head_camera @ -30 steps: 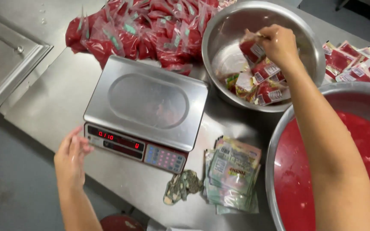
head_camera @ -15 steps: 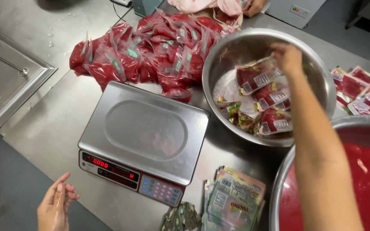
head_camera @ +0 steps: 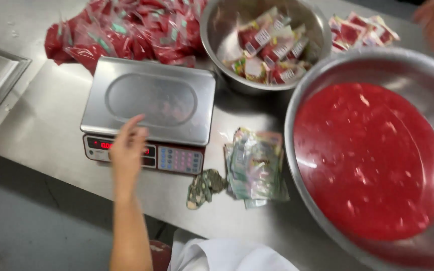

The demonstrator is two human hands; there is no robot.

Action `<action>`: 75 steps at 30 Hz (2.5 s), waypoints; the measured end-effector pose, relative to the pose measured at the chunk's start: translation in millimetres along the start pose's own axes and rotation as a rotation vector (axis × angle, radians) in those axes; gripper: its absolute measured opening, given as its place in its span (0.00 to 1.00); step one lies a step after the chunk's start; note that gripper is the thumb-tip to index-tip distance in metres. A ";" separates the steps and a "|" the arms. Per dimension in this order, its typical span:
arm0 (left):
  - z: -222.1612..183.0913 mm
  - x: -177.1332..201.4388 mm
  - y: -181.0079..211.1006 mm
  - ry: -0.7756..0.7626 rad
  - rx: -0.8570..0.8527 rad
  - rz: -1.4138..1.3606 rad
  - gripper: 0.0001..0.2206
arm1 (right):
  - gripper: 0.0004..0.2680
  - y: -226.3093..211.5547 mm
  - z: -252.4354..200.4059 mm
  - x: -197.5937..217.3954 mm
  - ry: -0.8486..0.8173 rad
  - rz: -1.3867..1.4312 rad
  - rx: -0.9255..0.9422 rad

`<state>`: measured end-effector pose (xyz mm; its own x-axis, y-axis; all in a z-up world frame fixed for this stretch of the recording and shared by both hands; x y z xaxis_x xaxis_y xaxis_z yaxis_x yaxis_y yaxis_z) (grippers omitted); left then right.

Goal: The person fills small plastic packets with a red liquid from a large bowl and weighs them on a digital scale.

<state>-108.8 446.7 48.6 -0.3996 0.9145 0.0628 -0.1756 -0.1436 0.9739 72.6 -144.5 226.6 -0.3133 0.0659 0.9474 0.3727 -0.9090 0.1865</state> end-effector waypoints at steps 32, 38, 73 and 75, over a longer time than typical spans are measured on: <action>-92.0 -269.6 -163.2 -1.405 -0.478 0.620 0.24 | 0.04 -234.0 -206.6 -54.1 -0.056 0.684 -0.362; -80.9 -269.6 -178.2 -1.412 -0.357 0.462 0.06 | 0.04 -255.2 -198.5 -58.4 -0.083 0.838 -0.411; -70.9 -233.7 13.7 -0.401 -0.495 0.485 0.19 | 0.26 -330.8 -111.2 -129.3 -0.176 2.079 -0.796; -57.2 -243.5 41.0 -0.407 -0.472 0.373 0.19 | 0.21 -295.6 -120.3 -98.0 -0.162 2.009 -0.644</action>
<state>-70.2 196.4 60.7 -0.1582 0.8276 0.5385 -0.4992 -0.5376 0.6796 -112.0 68.2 47.4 0.1083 -0.9488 -0.2967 -0.2704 0.2591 -0.9272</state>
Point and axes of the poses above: each hand's wrist, its own z-axis towards the middle knuckle, its own x-axis out of the back of the hand, y = z × x, the point moved 3 cm from there along z, towards the middle knuckle, and after that the axes turned 12 degrees about -z, right-handed, at the moved point
